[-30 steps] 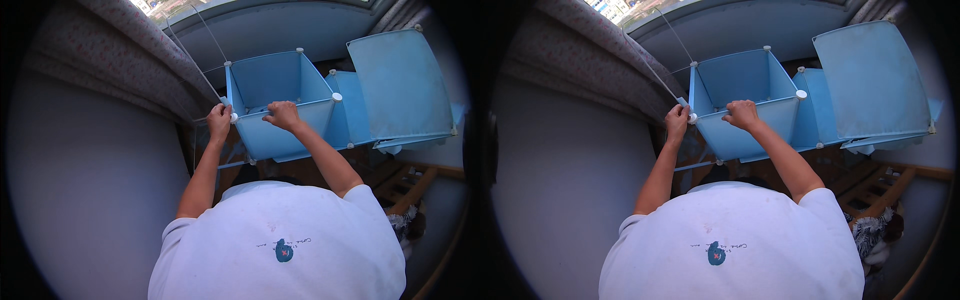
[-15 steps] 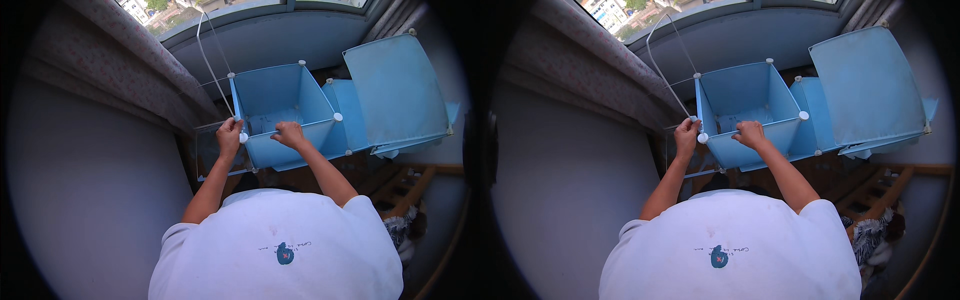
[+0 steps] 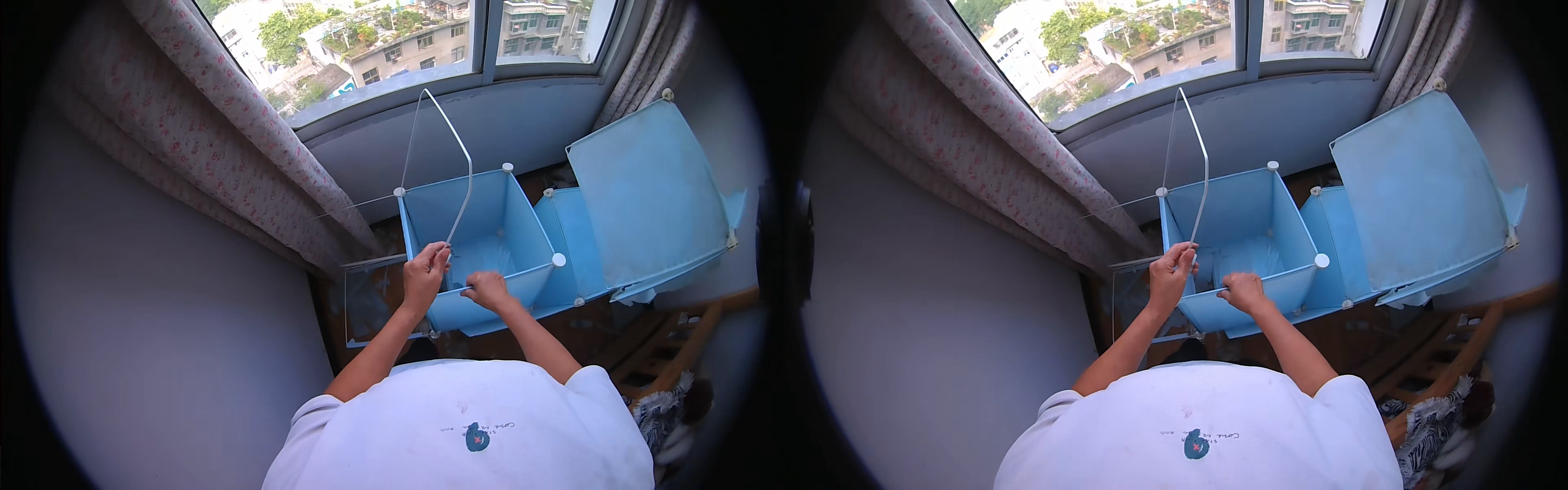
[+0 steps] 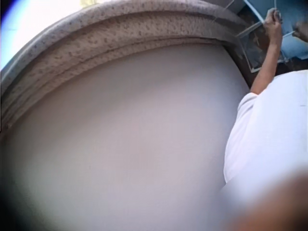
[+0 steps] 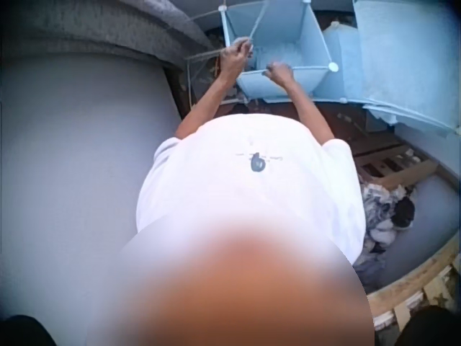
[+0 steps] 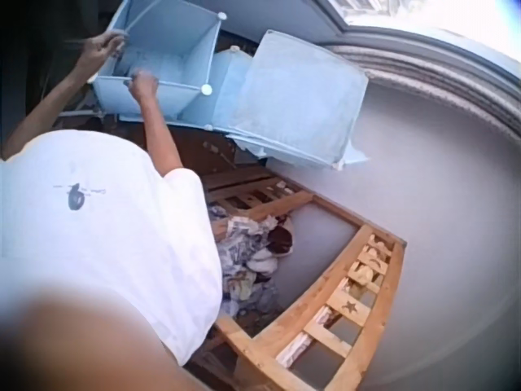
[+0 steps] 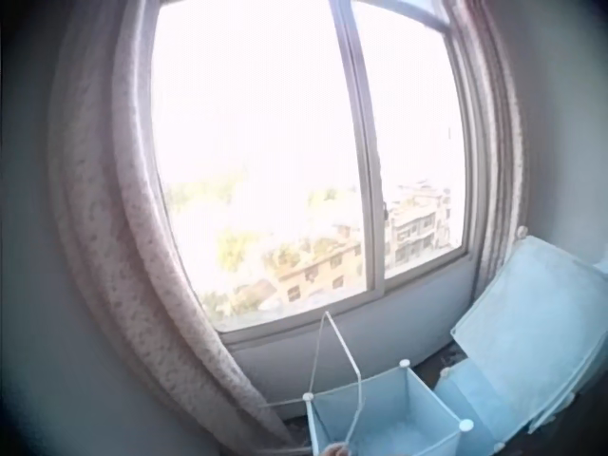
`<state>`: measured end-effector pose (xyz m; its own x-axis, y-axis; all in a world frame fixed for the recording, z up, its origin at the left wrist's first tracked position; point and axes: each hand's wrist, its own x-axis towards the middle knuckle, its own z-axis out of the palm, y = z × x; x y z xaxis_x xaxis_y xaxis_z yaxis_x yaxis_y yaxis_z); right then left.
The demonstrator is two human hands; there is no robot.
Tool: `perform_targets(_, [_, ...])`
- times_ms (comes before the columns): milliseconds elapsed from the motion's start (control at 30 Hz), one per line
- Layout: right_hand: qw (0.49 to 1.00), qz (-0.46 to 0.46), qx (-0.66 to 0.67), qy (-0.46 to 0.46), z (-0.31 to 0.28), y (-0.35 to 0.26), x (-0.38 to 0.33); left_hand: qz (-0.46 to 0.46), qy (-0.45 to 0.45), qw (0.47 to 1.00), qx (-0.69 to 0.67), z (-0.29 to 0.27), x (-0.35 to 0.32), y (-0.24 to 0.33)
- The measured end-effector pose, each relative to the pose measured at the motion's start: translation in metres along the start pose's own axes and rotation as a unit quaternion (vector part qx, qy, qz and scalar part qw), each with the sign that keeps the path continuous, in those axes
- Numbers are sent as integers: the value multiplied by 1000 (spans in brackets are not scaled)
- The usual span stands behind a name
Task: The person assembles a light blue fabric storage cube by hand. They unfold the fabric panels, insert white plastic corner connectors, and thread white support rods through the fabric sleeves to form the cube's frame.
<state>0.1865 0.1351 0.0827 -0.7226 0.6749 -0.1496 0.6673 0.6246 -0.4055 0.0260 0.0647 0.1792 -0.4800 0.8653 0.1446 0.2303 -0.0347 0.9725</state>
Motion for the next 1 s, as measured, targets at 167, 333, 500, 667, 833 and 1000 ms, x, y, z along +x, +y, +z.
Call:
perform_targets(167, [1000, 4, -25, -19, -4, -4, 0, 36, -33, 998, 37, 1, 17, 26])
perform_targets(333, [999, 17, 46, -14, -16, -9, -1, -4, -55, 998, -35, 11, 17, 29])
perform_targets(500, [924, -94, 329, 171, -70, -63, -8, 45, -13, 999, -8, 14, 18, 27])
perform_targets(667, [913, -28, 310, 265, -79, -77, -1, 164, -31, 979, 118, 10, 28, 35])
perform_targets(833, [912, -36, 302, 276, -88, -74, 9, 142, -32, 985, 93, 11, 37, 45])
perform_targets(1000, [923, -88, 244, 283, -95, -73, 9, 101, -82, 991, 9, 17, 42, 40])
